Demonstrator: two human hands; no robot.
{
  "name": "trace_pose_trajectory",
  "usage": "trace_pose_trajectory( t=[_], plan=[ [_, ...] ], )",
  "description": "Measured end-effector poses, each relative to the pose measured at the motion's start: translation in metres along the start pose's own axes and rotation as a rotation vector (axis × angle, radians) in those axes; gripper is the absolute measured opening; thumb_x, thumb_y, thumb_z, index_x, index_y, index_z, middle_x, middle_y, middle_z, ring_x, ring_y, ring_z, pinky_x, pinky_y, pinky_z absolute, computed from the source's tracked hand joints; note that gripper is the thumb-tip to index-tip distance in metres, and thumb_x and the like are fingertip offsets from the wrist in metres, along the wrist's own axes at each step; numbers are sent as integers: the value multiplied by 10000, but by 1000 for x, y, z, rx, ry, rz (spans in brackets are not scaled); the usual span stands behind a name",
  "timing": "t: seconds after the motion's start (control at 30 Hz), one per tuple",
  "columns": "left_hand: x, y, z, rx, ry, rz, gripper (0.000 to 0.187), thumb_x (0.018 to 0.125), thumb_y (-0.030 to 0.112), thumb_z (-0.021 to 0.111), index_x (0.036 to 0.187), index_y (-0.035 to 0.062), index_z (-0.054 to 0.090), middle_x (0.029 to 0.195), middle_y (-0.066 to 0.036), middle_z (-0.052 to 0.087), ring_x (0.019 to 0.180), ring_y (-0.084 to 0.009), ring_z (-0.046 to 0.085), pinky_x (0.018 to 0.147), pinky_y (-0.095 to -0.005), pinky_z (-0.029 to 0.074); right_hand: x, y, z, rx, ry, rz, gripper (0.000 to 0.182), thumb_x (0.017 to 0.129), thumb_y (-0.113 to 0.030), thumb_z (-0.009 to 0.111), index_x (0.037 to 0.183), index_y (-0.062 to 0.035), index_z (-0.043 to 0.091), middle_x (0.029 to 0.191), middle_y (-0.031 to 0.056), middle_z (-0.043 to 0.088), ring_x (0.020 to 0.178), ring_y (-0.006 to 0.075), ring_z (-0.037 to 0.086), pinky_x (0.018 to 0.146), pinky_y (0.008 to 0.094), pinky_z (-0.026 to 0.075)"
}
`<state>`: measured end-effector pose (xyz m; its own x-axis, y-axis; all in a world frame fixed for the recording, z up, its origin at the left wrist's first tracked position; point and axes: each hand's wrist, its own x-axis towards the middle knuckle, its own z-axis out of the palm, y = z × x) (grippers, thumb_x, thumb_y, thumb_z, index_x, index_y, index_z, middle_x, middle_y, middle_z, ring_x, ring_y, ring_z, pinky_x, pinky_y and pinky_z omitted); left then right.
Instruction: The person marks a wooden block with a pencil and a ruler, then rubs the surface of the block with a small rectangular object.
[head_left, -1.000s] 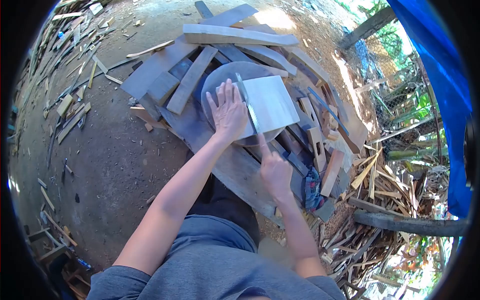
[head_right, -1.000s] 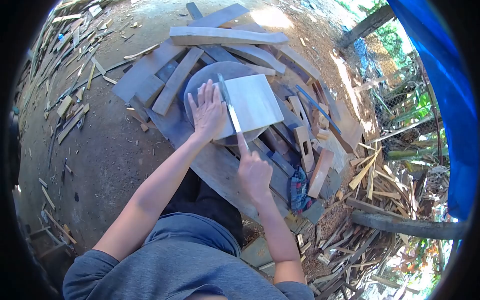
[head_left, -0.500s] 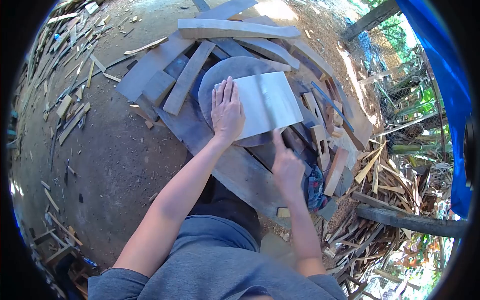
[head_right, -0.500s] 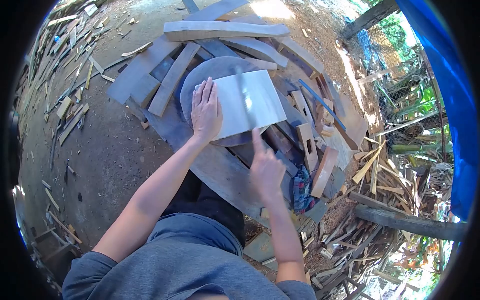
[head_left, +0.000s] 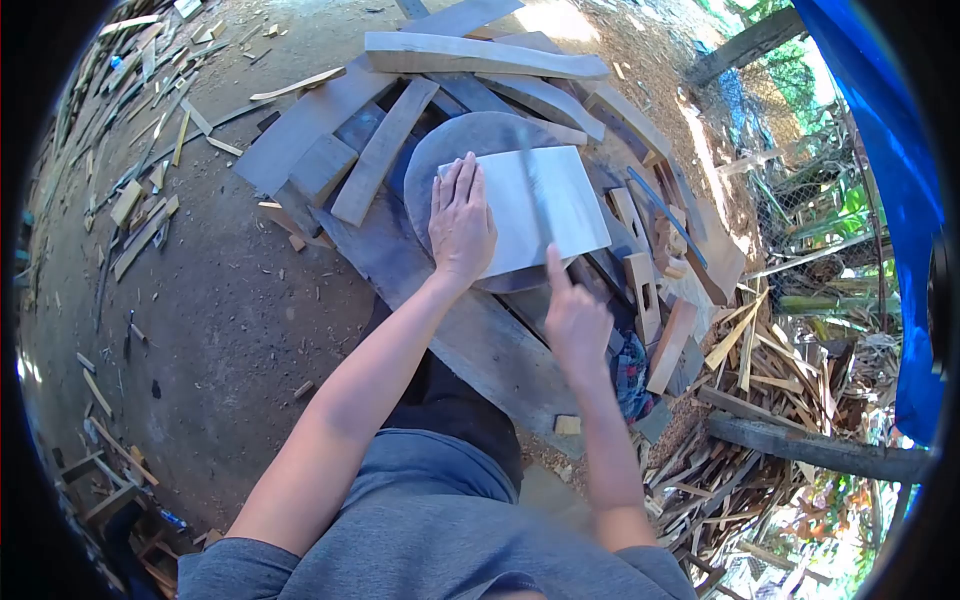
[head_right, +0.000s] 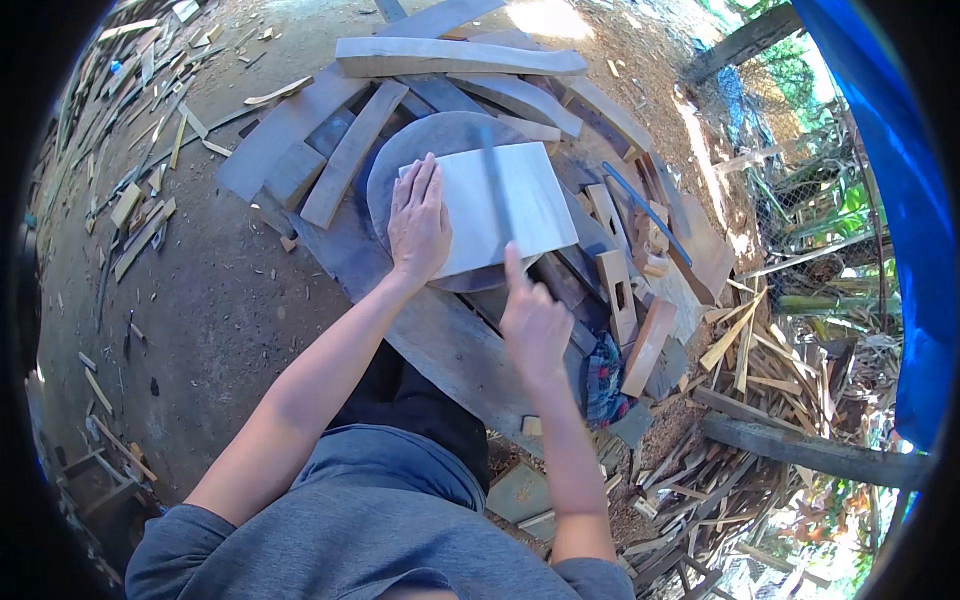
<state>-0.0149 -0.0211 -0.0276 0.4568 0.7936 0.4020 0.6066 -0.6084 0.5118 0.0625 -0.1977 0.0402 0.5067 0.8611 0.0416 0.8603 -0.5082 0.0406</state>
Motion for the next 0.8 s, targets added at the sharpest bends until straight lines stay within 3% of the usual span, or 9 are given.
trace_pose_trajectory(
  t=[0.13, 0.2, 0.23, 0.3, 0.4, 0.5, 0.63, 0.67, 0.8],
  plan=[
    [1, 0, 0, 8, 0, 2, 486, 948, 94, 478, 1422, -10, 499, 1538, -119, 435, 1455, -283, 343, 1232, -434, 225, 72, 38, 11, -66, 57, 103, 615, 913, -103, 500, 1514, -222, 453, 669, 180, 671, 609, 335, 706, 600, 480, 579],
    [0, -1, 1, 5, 6, -11, 491, 948, 96, 477, 1427, -11, 493, 1538, -120, 434, 1456, -284, 342, 1232, -433, 222, 86, 40, 11, 36, 18, 157, 576, 944, -116, 461, 1511, -212, 447, 731, 234, 683, 686, 406, 704, 649, 525, 563],
    [-1, 0, 1, 4, 5, -15, 493, 948, 99, 478, 1429, -11, 492, 1538, -119, 433, 1456, -285, 340, 1233, -433, 220, 79, 30, 6, 36, 21, 153, 576, 944, -116, 461, 1511, -212, 447, 731, 234, 683, 686, 406, 704, 649, 525, 563],
    [2, 1, 2, -2, 7, -22, 495, 948, 102, 478, 1430, -11, 491, 1539, -118, 433, 1457, -286, 339, 1234, -433, 217, 49, 4, -1, -75, 38, 17, 589, 904, -113, 504, 1487, -194, 494, 648, 179, 671, 580, 325, 705, 558, 448, 579],
    [1, 2, -2, 9, -8, -25, 495, 947, 106, 483, 1428, -7, 494, 1539, -116, 432, 1457, -288, 338, 1233, -436, 219, 21, -16, 1, -6, 34, -94, 580, 895, -125, 514, 1471, -191, 518, 633, 167, 669, 546, 313, 695, 523, 425, 572],
    [0, 4, -4, 10, -21, -16, 492, 946, 104, 486, 1425, -7, 497, 1538, -115, 433, 1456, -287, 340, 1231, -439, 223, 49, 4, 10, -46, 133, -87, 572, 892, -131, 517, 1460, -195, 533, 632, 161, 672, 535, 306, 692, 513, 405, 569],
    [1, 1, 1, 13, 13, -8, 489, 946, 108, 488, 1422, -8, 499, 1536, -114, 436, 1452, -285, 346, 1227, -443, 229, 104, 23, 17, -60, 166, 42, 551, 917, -132, 494, 1462, -207, 527, 678, 166, 687, 606, 332, 712, 577, 440, 583],
    [0, 0, 2, 8, 12, -6, 489, 947, 109, 488, 1421, -8, 500, 1535, -113, 438, 1451, -285, 346, 1225, -444, 231, 106, 22, 21, -29, 112, 74, 548, 928, -139, 486, 1469, -216, 517, 689, 181, 685, 642, 344, 720, 619, 456, 589],
    [1, 0, 2, 3, 13, -11, 484, 952, 115, 483, 1419, -12, 502, 1534, -115, 438, 1454, -286, 342, 1224, -444, 232, 57, -17, 7, 27, 94, 0, 541, 927, -142, 488, 1462, -213, 527, 687, 181, 686, 611, 334, 714, 580, 438, 587]
  ],
)
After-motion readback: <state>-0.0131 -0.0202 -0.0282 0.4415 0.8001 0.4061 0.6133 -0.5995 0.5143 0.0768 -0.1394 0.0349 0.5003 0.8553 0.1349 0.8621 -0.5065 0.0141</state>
